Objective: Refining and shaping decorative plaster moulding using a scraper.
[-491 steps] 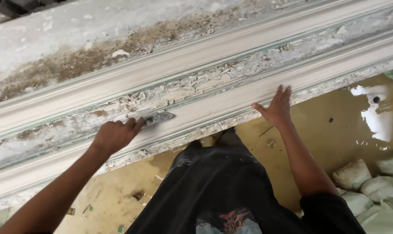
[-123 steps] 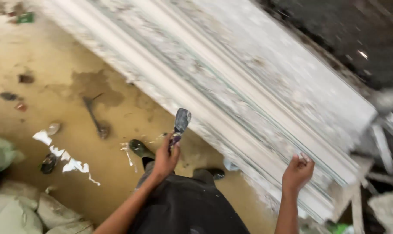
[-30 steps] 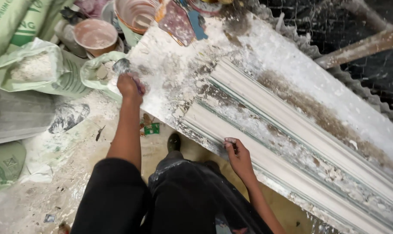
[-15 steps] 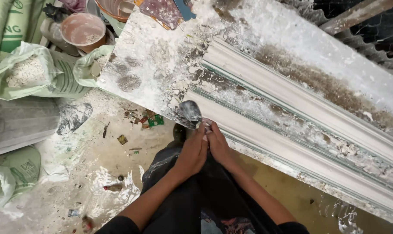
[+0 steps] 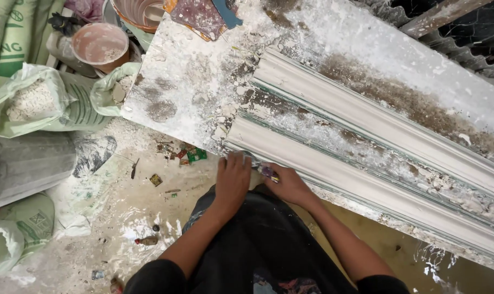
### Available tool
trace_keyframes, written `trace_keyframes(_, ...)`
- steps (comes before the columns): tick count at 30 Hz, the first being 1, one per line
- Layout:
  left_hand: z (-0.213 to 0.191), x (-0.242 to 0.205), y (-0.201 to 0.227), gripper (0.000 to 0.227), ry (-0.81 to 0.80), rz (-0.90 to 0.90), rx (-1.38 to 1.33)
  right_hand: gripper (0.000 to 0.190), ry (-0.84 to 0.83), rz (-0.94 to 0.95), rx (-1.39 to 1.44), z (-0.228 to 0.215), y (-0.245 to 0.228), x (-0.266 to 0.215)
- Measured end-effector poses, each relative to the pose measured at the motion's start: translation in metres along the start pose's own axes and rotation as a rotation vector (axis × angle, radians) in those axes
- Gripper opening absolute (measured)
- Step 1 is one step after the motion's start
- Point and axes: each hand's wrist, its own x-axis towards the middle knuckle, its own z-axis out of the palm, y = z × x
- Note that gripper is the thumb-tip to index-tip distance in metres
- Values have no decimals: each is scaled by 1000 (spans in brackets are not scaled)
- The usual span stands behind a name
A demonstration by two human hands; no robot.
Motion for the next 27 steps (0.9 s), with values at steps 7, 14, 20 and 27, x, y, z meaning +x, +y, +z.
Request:
trace_keyframes(7, 7, 15, -2, 23, 13, 138, -4, 38, -47, -111, 28, -6, 38, 20)
trace_keyframes(14, -13, 18, -10, 27, 24, 109, 5, 32, -21, -26, -57, 0, 6, 11)
trace_keyframes(20, -1, 10, -8, 35, 7, 50, -48, 38, -51, -132, -9, -3, 40, 21)
trace_keyframes(27, -5, 3, -22, 61, -107, 60, -49, 47, -183, -216, 115, -20, 64, 33)
